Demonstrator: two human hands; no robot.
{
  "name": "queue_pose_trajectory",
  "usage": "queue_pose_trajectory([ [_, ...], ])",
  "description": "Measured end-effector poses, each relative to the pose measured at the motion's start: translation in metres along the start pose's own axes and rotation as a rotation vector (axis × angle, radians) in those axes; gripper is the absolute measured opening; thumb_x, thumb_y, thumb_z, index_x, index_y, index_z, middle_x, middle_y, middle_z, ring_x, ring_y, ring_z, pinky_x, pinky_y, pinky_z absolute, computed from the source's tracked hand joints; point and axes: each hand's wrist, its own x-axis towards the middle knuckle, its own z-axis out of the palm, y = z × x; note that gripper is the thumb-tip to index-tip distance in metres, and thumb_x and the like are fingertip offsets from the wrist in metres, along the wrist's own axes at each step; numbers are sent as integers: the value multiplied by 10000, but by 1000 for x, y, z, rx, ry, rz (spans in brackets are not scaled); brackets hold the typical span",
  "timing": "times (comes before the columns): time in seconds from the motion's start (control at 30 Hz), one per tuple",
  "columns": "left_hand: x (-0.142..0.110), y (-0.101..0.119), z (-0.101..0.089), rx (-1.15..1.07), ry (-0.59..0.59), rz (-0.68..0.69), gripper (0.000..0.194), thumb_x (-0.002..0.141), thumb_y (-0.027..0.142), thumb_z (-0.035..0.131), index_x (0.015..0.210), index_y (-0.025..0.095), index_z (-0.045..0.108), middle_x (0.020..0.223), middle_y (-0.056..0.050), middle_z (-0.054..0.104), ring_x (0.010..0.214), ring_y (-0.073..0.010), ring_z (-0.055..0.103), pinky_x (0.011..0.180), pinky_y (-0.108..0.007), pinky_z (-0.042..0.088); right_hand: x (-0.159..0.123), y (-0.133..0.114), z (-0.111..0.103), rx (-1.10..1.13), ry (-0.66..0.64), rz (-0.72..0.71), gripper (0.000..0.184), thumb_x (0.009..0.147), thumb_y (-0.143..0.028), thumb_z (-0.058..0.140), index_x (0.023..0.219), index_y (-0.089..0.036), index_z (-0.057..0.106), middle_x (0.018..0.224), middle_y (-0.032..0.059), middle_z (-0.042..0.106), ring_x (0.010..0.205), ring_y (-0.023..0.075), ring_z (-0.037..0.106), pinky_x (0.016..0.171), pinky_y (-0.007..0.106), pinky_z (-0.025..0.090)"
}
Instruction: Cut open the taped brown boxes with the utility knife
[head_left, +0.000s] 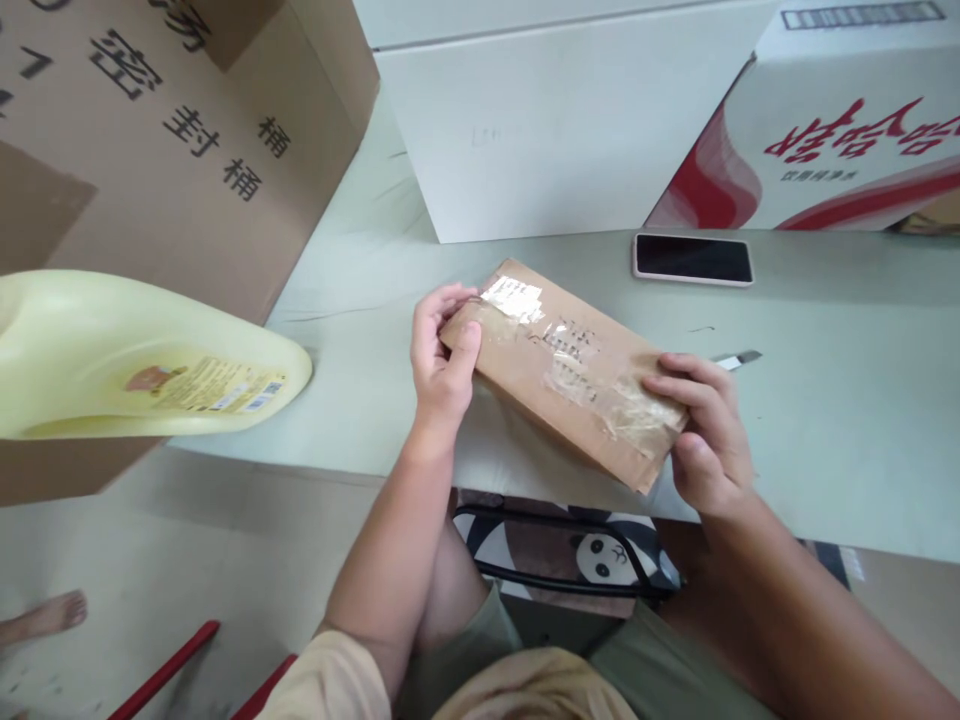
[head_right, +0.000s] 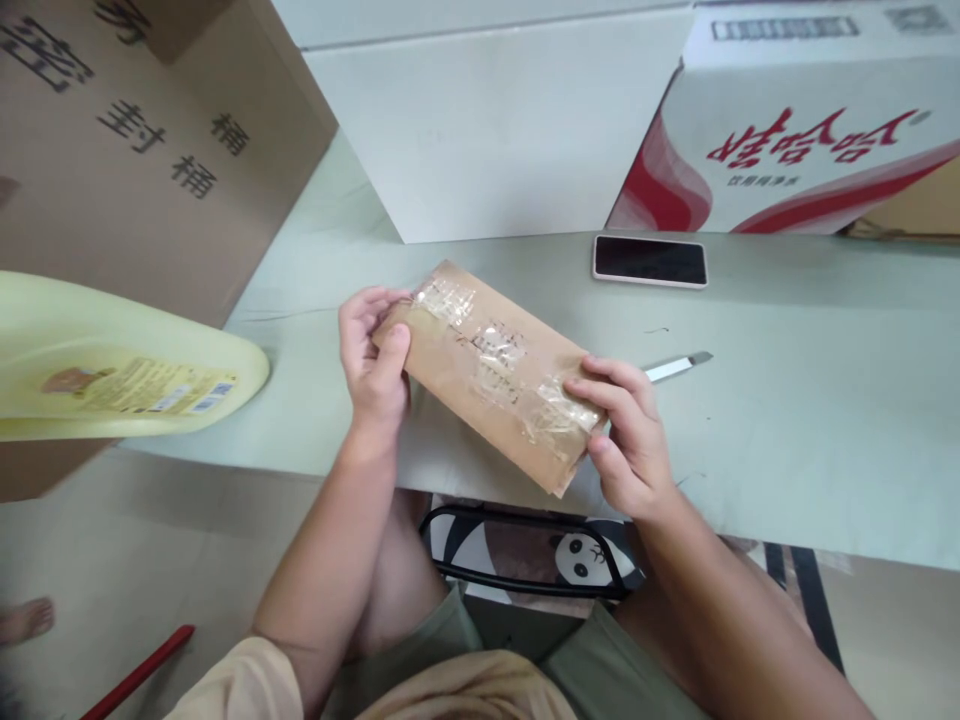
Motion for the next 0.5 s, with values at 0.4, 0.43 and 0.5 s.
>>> queue_pose_trajectory([
  [0.4, 11, 6, -11, 101, -155, 102, 337, 1059, 470, 565, 1203, 289, 810, 1341, -46, 773, 1283, -260, 716, 1167, -473, 553, -1, 4, 2, 22, 4, 12, 513, 986, -611, 526, 1402, -324, 613, 1380, 117, 595, 1314, 364, 585, 1130, 599, 503],
  [0.43, 11, 5, -12, 91, -146, 101, 325, 1053, 458, 575, 1198, 293, 815, 1324, -39, 782, 1269, -255, 723, 1160, -465, 557, -2, 6, 5, 93, 38, 28, 538, 988, -642, 499, 1430, -351, 593, 1415, 102, 589, 1348, 361, 570, 1141, 590, 495],
  [0.5, 11, 3, -14, 76, -111, 74, 313, 1027, 459, 601, 1155, 296, 835, 1276, -27, 802, 1240, -254, 736, 1148, -458, 565, -3, 9, 12, 262, 120, 100, 558, 994, -690, 433, 1462, -414, 563, 1495, 53, 567, 1372, 334, 570, 1119, 543, 510],
])
